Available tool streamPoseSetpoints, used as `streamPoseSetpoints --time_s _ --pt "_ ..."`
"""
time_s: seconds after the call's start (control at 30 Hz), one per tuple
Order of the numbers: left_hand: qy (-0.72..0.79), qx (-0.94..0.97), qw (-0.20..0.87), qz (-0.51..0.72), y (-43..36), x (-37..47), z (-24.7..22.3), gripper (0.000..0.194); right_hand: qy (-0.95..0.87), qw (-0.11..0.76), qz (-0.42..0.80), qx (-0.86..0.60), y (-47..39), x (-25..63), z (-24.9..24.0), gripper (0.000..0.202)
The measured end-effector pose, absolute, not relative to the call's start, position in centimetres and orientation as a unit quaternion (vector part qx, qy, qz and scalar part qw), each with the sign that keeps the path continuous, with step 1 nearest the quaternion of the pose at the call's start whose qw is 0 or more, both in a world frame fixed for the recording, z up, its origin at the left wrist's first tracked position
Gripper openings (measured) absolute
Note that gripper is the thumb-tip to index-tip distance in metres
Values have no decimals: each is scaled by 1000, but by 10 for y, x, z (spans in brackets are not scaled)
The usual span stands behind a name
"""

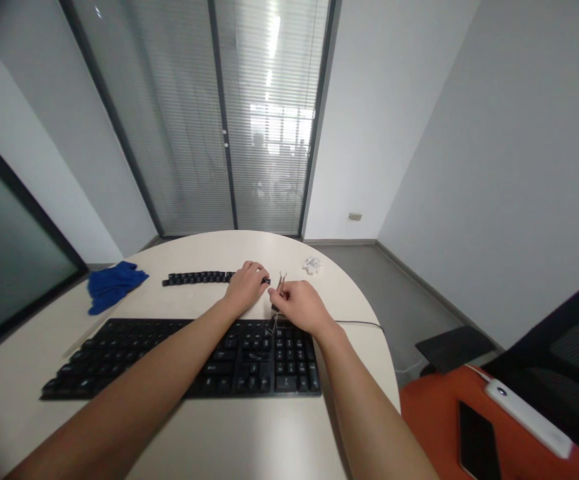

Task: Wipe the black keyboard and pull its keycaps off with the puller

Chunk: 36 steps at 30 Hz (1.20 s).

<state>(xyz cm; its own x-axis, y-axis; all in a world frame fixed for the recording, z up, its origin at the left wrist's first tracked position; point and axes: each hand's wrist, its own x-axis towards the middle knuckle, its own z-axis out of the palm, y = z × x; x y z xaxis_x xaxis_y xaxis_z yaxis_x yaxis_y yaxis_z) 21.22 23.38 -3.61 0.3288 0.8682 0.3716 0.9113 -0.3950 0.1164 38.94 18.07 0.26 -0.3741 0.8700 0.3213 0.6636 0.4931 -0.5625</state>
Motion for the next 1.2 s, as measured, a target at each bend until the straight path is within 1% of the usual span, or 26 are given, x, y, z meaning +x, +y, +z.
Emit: streamPoseSetpoints --time_s 0.2,0.33,0.47,0.53,0.6,0.67,0.8,0.93,1.2 --pt "-548 -811 54 -199 233 214 -34 24 -821 301 187 -448 179 390 4 49" --pt "-544 -814 46 -198 227 213 -19 31 -828 298 207 -428 178 390 6 50" --pt "-546 -818 13 -181 203 208 -3 28 -831 295 249 -400 176 392 7 48" --pt "-558 -811 -22 -177 183 206 0 25 -835 297 264 -380 175 393 6 48" --pt "-572 -795 -64 -191 162 204 -3 23 -839 301 270 -366 175 394 6 50" --pt "-573 -788 -84 -210 142 203 -9 20 -840 305 269 -358 176 394 5 50" --pt "-526 -790 -134 -285 120 199 -23 17 -842 307 268 -353 178 394 4 51" --pt "-483 -797 -163 -326 118 196 -31 17 -842 302 273 -354 178 394 3 50" --pt "-482 -771 -218 -356 125 192 -36 18 -841 290 281 -359 178 394 4 50"
